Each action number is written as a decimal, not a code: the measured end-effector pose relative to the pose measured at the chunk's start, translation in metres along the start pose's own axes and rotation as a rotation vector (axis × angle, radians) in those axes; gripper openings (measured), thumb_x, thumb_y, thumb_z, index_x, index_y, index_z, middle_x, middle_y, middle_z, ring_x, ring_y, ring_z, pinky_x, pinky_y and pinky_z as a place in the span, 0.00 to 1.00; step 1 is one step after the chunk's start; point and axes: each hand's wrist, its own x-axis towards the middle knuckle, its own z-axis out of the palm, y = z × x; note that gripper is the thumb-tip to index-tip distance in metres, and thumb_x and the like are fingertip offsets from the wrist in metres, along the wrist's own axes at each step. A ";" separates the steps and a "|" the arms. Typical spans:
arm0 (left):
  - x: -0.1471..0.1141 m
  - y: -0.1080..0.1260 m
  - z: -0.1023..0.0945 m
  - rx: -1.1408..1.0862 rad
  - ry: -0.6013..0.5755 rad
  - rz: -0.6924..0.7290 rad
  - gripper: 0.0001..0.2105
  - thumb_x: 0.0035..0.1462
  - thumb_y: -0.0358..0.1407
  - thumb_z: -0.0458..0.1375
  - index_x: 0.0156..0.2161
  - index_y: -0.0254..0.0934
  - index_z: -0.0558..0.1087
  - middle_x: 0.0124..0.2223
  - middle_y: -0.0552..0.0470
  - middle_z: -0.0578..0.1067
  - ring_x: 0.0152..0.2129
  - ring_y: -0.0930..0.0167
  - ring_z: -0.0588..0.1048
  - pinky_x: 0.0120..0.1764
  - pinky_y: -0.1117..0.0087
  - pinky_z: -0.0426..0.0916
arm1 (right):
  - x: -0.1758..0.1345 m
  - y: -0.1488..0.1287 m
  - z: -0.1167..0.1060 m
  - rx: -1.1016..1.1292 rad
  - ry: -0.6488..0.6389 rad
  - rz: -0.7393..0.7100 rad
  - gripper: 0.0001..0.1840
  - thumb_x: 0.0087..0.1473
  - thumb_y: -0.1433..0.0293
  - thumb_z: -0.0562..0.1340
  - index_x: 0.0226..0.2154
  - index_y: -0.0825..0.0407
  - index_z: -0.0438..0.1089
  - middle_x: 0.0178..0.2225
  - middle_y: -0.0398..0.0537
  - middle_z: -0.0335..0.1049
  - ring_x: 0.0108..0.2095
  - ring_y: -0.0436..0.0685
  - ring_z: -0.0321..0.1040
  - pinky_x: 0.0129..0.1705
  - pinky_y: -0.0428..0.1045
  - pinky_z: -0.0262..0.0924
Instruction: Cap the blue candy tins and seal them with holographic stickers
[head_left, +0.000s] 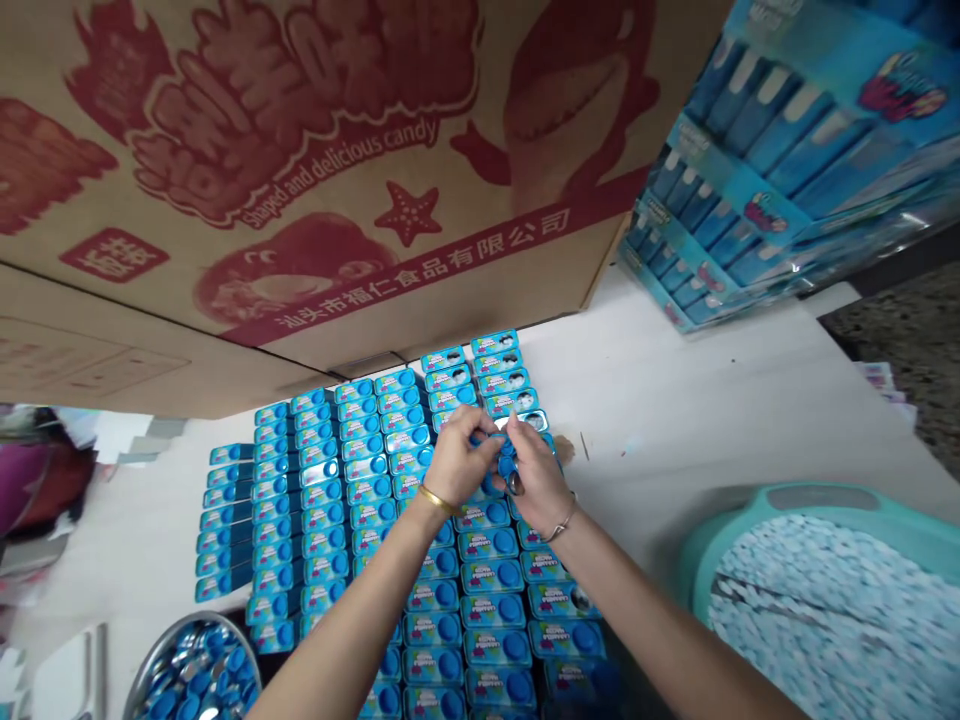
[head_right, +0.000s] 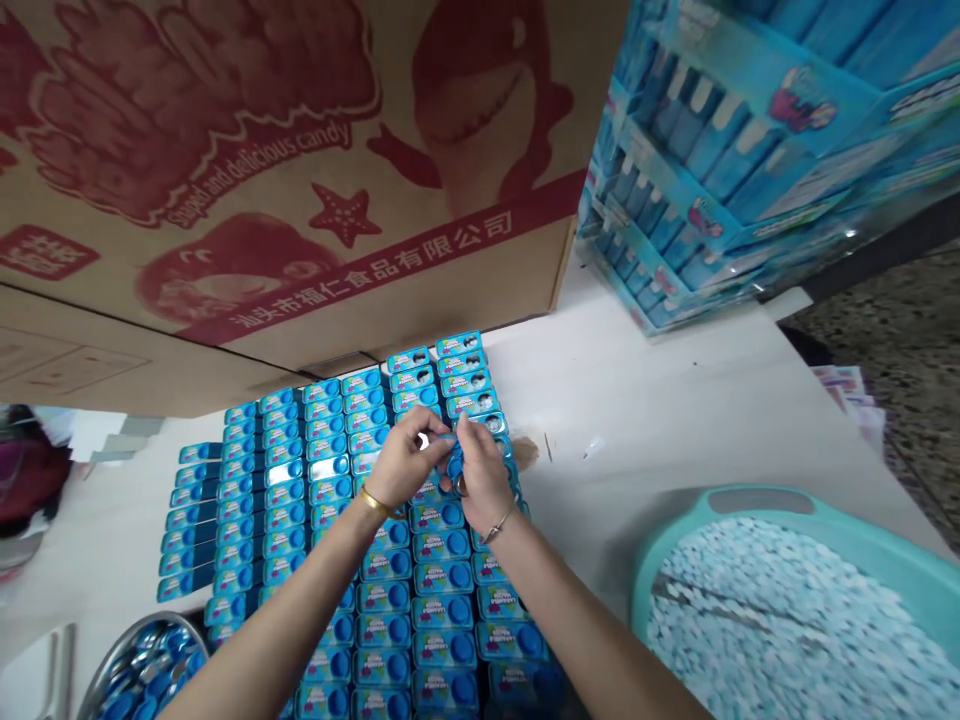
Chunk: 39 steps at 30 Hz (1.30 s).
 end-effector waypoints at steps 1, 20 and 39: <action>0.004 0.000 -0.003 -0.003 0.036 -0.030 0.03 0.52 0.33 0.57 0.29 0.37 0.67 0.29 0.55 0.69 0.25 0.75 0.68 0.31 0.74 0.64 | 0.002 0.000 0.002 0.000 0.009 -0.006 0.26 0.40 0.45 0.65 0.29 0.49 0.62 0.18 0.35 0.61 0.16 0.46 0.58 0.11 0.41 0.48; 0.111 -0.018 -0.044 0.820 -0.040 -0.478 0.13 0.49 0.43 0.62 0.34 0.35 0.75 0.38 0.39 0.77 0.39 0.59 0.75 0.39 0.65 0.66 | 0.012 -0.016 -0.001 0.086 -0.138 0.051 0.23 0.42 0.50 0.67 0.31 0.49 0.62 0.23 0.38 0.65 0.19 0.47 0.62 0.12 0.40 0.47; 0.116 -0.030 -0.051 0.482 0.264 -0.225 0.01 0.50 0.30 0.56 0.29 0.37 0.67 0.30 0.53 0.73 0.29 0.72 0.71 0.36 0.73 0.64 | 0.027 -0.028 0.012 0.021 -0.067 0.011 0.24 0.40 0.49 0.67 0.29 0.48 0.60 0.20 0.35 0.61 0.18 0.48 0.60 0.13 0.42 0.47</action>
